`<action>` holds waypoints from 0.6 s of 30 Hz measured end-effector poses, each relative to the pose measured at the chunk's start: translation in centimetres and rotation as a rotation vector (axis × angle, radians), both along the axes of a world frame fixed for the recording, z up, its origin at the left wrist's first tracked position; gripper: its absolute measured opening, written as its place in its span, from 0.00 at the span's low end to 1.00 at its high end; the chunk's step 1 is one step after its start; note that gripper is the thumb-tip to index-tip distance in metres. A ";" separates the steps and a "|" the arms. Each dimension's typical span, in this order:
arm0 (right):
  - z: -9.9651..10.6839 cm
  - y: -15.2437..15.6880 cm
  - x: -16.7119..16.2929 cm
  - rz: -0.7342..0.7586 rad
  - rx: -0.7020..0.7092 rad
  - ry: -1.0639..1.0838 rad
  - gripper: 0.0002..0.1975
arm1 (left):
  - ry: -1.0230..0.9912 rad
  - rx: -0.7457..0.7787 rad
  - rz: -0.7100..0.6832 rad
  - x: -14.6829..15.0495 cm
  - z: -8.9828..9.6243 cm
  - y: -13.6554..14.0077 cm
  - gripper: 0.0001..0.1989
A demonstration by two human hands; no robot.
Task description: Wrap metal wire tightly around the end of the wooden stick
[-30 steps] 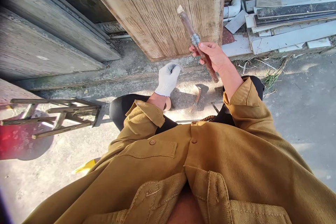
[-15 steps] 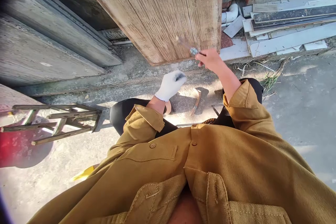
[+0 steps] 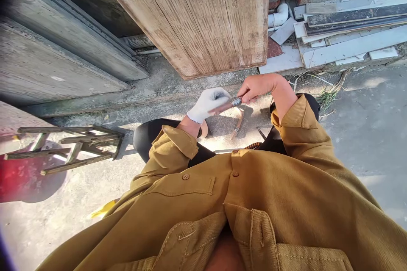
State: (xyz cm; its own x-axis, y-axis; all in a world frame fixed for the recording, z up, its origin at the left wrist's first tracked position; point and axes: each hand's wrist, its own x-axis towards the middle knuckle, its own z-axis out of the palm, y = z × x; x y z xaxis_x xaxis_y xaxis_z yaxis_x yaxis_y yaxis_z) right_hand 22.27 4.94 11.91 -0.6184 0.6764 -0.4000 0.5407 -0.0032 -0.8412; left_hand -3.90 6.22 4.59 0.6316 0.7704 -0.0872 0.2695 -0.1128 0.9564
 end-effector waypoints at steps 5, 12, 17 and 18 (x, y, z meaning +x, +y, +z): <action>0.1 0.0 -1.0 -0.398 -0.013 0.325 0.23 | -0.302 -0.253 0.092 1.2 -0.6 -0.9 0.22; -1.1 1.2 -1.2 -0.673 0.291 -0.301 0.15 | 0.103 -0.056 -0.110 0.3 0.9 -0.7 0.12; -1.4 1.0 -2.4 -0.042 0.103 -0.800 0.12 | 0.211 0.132 -0.233 -1.0 1.3 0.5 0.14; -1.4 0.9 -2.6 0.110 0.000 -0.769 0.11 | 0.212 0.153 -0.238 -1.1 1.1 0.8 0.14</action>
State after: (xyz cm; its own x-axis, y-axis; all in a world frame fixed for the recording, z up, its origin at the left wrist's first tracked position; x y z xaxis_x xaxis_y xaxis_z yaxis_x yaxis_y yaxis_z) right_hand 19.64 5.83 10.49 -0.2309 0.6271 -0.7439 0.9696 0.0844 -0.2298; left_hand -5.02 6.99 5.72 0.7751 0.6183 -0.1303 0.4091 -0.3338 0.8493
